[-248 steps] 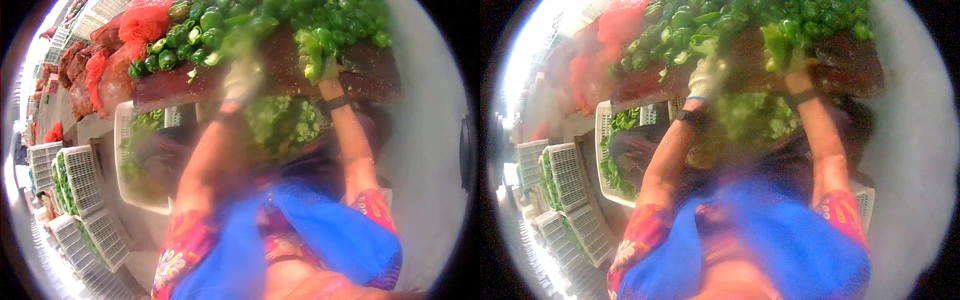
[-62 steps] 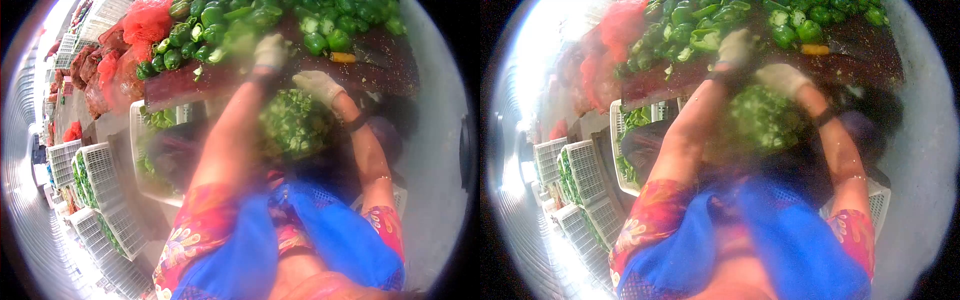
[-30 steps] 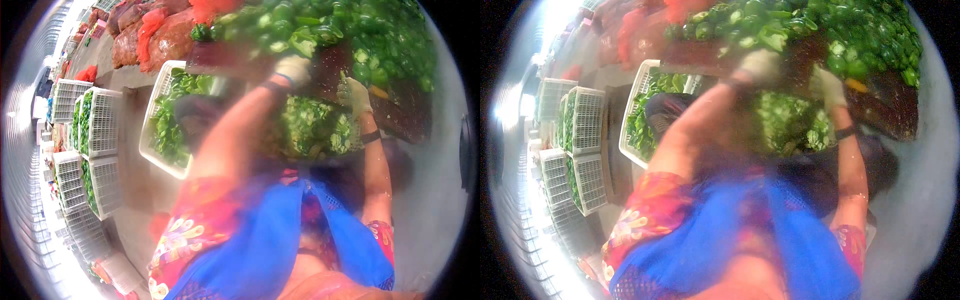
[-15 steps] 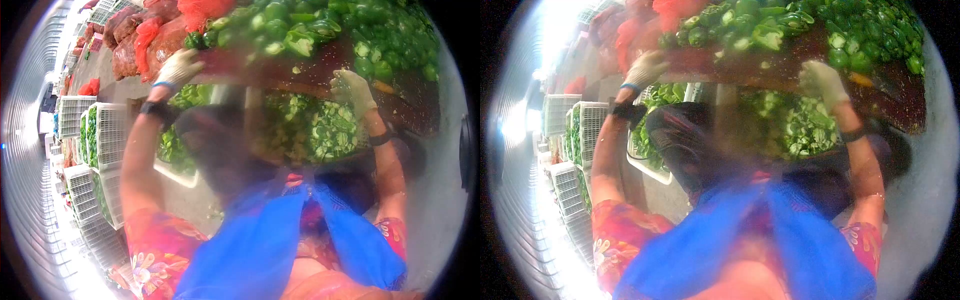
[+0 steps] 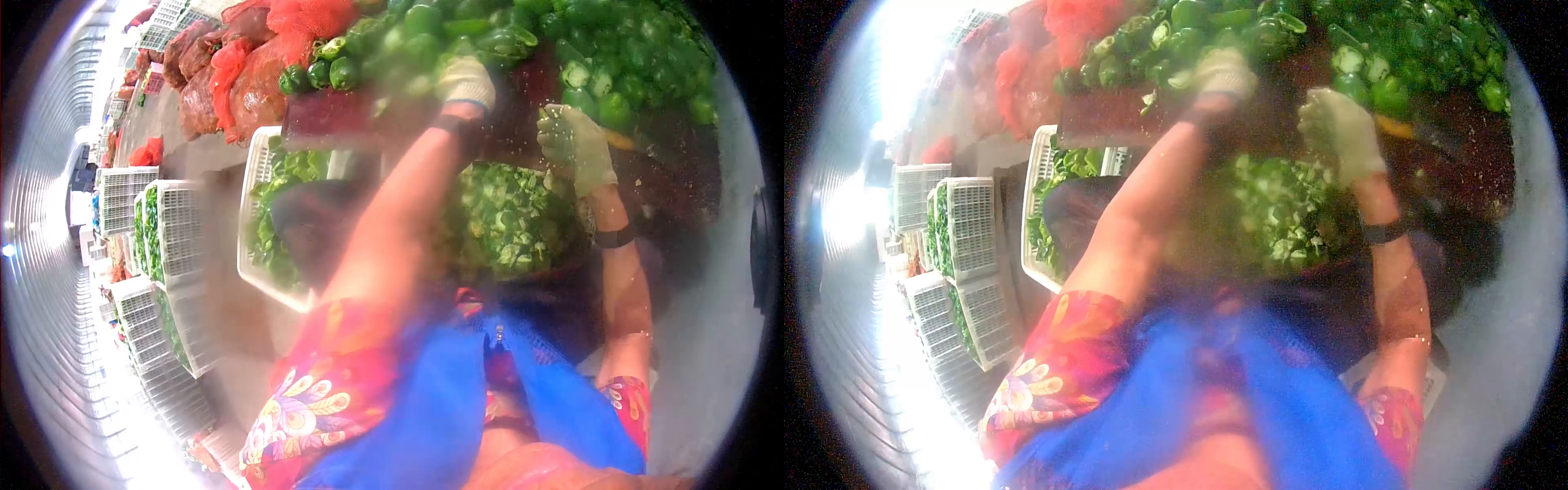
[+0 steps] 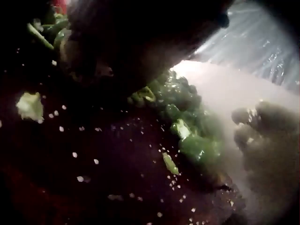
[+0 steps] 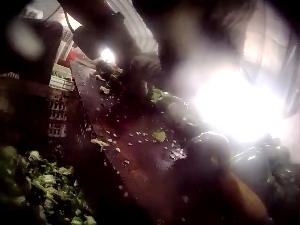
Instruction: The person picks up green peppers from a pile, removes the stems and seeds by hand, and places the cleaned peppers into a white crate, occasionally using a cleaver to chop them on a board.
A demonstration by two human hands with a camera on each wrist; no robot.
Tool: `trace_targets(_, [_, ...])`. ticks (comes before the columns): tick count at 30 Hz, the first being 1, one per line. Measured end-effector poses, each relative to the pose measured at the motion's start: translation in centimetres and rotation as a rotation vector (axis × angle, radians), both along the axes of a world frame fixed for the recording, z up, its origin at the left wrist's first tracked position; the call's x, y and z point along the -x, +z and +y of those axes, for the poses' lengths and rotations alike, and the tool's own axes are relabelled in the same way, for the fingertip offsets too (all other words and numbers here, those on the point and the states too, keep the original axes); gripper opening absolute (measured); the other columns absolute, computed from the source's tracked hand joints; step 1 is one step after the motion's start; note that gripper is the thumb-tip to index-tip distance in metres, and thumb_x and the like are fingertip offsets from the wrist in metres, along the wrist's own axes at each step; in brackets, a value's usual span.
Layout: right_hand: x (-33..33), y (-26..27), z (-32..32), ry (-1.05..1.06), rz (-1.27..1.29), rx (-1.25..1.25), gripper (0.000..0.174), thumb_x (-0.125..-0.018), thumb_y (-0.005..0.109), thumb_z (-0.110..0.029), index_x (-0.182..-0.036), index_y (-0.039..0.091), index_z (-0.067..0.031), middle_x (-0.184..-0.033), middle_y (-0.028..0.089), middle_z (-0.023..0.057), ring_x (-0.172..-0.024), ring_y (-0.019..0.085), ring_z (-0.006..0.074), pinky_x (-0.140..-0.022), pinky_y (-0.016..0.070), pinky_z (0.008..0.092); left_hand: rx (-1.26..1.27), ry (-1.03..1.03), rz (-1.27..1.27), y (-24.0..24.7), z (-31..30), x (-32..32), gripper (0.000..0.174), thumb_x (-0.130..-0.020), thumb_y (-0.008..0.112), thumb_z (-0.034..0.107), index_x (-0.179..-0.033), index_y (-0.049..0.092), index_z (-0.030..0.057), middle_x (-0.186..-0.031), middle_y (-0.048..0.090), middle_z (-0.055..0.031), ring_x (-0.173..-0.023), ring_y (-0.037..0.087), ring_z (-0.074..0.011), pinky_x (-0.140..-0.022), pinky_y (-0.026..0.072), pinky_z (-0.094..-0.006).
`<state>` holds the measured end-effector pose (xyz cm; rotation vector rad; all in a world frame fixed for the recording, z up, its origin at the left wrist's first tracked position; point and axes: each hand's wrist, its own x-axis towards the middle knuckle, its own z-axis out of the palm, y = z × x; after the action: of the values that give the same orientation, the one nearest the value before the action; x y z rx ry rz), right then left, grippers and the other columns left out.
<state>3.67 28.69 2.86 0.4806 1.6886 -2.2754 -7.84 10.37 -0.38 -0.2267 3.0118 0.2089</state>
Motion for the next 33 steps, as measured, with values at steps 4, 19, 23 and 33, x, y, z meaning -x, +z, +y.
trace_targets(4, [0.5,-0.5,0.3,0.006,0.019,-0.011,0.033,-0.091,0.056,-0.034,-0.109,0.064,-0.008,-0.088,0.066,0.0058,-0.074,0.063,0.0163,-0.066,0.0505,0.0312,-0.056,-0.154,-0.023,0.7,-1.7,0.0,0.046,-0.082,0.07,0.04,-0.112,0.066,0.0056,-0.103,0.07,-0.0141,-0.094,0.067,-0.0277,-0.079,0.0555,-0.0387])
trace_targets(19, [2.6,-4.2,-0.8,-0.04,-0.134,0.227,0.037,-0.087,0.061,-0.051,-0.091,0.066,-0.0147,-0.081,0.066,0.0006,-0.071,0.062,0.0138,-0.066,0.0509,0.03,-1.72,-0.009,-0.484,3.7,1.4,-10.1,0.036,-0.086,0.063,0.016,-0.118,0.057,0.0009,-0.102,0.062,-0.0109,-0.093,0.062,-0.0212,-0.073,0.0568,-0.0345])
trace_targets(23, [4.9,-8.4,-0.5,-0.164,-0.148,0.192,0.035,-0.087,0.064,-0.047,-0.093,0.066,-0.0133,-0.082,0.066,0.0017,-0.068,0.061,0.0163,-0.063,0.0513,0.0321,-1.568,-0.051,-0.403,3.0,1.2,-9.7,0.04,-0.087,0.06,0.02,-0.123,0.057,0.0042,-0.096,0.062,-0.0053,-0.073,0.06,-0.0156,-0.061,0.0522,-0.0272])
trace_targets(33, [6.1,-7.7,-1.0,-0.142,-0.016,-0.578,0.048,-0.09,0.052,-0.051,-0.098,0.07,-0.0077,-0.096,0.068,0.0141,-0.084,0.064,0.0246,-0.076,0.0486,0.0366,-0.827,-0.225,-0.172,3.4,0.1,-8.9,0.039,-0.085,0.066,0.032,-0.11,0.062,0.002,-0.095,0.068,-0.013,-0.087,0.068,-0.0226,-0.075,0.0559,-0.0363])
